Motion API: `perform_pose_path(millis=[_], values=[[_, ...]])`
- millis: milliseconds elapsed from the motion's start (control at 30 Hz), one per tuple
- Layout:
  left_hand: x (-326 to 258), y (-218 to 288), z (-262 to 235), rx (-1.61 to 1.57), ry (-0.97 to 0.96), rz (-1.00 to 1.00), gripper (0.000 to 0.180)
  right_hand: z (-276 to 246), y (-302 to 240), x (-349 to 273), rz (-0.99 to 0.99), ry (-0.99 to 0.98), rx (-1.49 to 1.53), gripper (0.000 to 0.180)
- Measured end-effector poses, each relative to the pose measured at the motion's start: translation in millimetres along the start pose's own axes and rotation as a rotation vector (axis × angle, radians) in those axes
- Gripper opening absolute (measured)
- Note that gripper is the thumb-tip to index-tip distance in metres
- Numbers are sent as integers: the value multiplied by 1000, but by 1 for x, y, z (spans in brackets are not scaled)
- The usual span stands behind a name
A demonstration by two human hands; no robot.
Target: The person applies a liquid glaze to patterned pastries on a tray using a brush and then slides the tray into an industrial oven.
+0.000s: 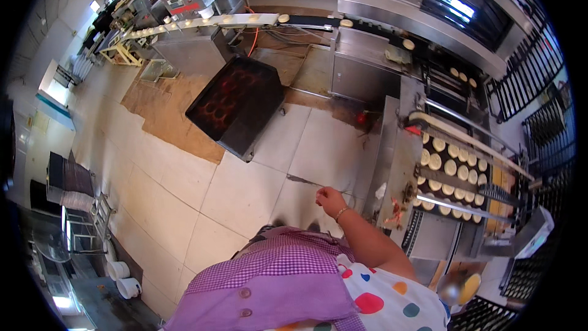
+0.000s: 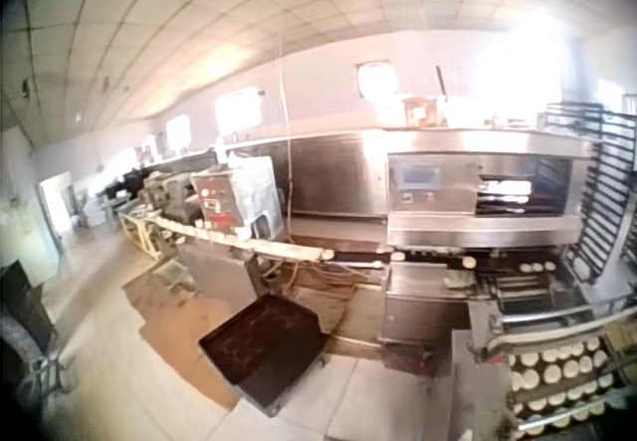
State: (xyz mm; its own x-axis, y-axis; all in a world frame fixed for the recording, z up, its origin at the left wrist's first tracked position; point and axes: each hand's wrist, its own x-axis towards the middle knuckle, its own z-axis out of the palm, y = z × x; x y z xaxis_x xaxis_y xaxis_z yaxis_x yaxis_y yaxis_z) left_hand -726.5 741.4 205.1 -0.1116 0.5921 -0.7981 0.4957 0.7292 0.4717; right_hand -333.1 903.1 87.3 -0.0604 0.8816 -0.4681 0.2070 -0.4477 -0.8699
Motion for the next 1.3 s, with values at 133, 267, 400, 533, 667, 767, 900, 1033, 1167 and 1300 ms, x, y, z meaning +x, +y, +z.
perform_pose_path(millis=[133,267,400,533,667,767,900,1033,1167,1300], values=[[5,6,-53,42,-270,-224,27,0,-1,39,91,-69,11,22],[10,-5,-124,29,-833,-572,27,0,-30,85,127,-46,-7,19],[136,39,-200,-60,-611,-600,16,-7,-41,156,137,29,8,23],[365,58,-236,-499,-106,-247,9,-15,-72,210,256,104,-70,23],[511,173,-207,-323,253,-241,29,-12,-89,254,392,154,-183,21],[573,217,-204,-242,296,-285,52,2,-120,277,464,156,-117,19],[649,194,-205,39,551,-545,59,-1,-107,294,457,120,-125,20],[663,188,-220,460,199,-477,40,-1,-137,300,611,208,-151,19],[659,190,-224,342,305,-439,35,-12,-125,298,659,189,-205,21],[651,171,-232,252,368,-379,29,-9,-121,311,645,189,-200,18]])
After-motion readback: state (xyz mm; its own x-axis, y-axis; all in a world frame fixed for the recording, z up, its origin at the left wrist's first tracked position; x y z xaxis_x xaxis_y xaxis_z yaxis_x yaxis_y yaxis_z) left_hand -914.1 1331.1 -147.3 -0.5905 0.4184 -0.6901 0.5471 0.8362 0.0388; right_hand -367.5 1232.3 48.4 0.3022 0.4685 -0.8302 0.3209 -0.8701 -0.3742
